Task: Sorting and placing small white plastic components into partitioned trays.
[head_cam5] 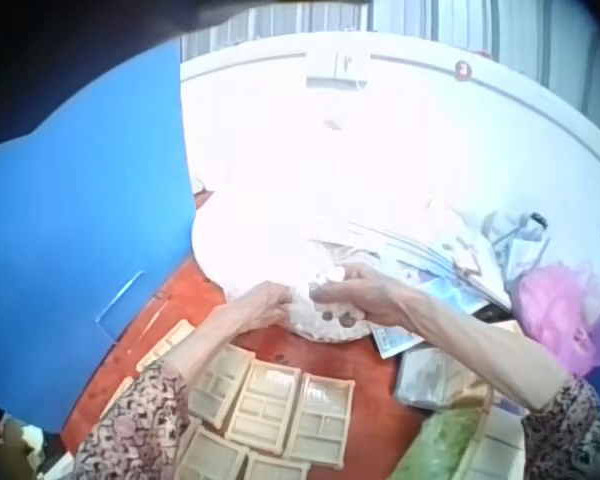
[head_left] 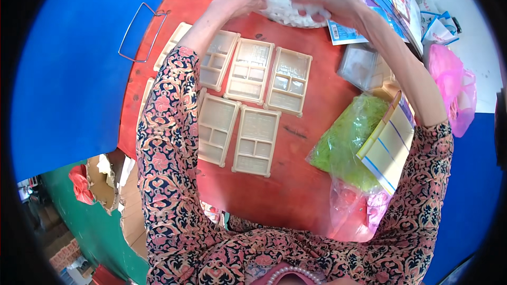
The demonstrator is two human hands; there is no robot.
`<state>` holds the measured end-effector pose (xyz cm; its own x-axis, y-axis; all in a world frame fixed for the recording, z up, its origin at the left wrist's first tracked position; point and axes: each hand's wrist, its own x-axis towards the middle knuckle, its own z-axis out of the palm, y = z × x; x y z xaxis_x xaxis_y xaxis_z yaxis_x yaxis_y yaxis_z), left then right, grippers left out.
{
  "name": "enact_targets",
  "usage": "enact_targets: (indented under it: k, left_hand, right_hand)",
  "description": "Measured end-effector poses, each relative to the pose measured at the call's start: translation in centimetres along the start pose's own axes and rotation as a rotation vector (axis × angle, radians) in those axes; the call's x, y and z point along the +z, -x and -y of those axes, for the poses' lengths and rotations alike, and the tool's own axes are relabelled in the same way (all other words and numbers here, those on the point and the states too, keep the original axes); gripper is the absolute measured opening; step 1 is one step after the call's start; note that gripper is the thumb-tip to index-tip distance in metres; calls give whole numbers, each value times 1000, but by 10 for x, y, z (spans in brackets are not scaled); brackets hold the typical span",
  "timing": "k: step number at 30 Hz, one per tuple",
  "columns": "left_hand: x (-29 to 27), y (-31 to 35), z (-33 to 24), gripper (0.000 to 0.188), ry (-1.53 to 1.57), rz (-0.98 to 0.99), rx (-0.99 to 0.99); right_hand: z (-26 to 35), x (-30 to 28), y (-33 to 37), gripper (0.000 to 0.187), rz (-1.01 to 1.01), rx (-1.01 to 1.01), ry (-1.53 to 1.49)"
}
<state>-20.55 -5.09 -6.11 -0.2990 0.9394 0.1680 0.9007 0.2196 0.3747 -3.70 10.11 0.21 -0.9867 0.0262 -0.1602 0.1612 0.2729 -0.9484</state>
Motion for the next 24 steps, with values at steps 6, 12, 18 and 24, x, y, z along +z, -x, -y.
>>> enact_targets:
  k: [6,12,18,24]
  left_hand:
    - [-11,-31,21,15,-84,-185,97]
    - [-16,-21,-31,20,-218,-636,549]
    - [9,69,-65,12,7,-298,325]
    - [35,66,-26,10,18,-227,180]
  right_hand:
    - [-8,26,38,22,36,139,194]
    - [-47,31,40,17,34,-210,840]
    - [-71,46,39,21,33,-319,979]
    - [-79,54,35,27,29,-312,1043]
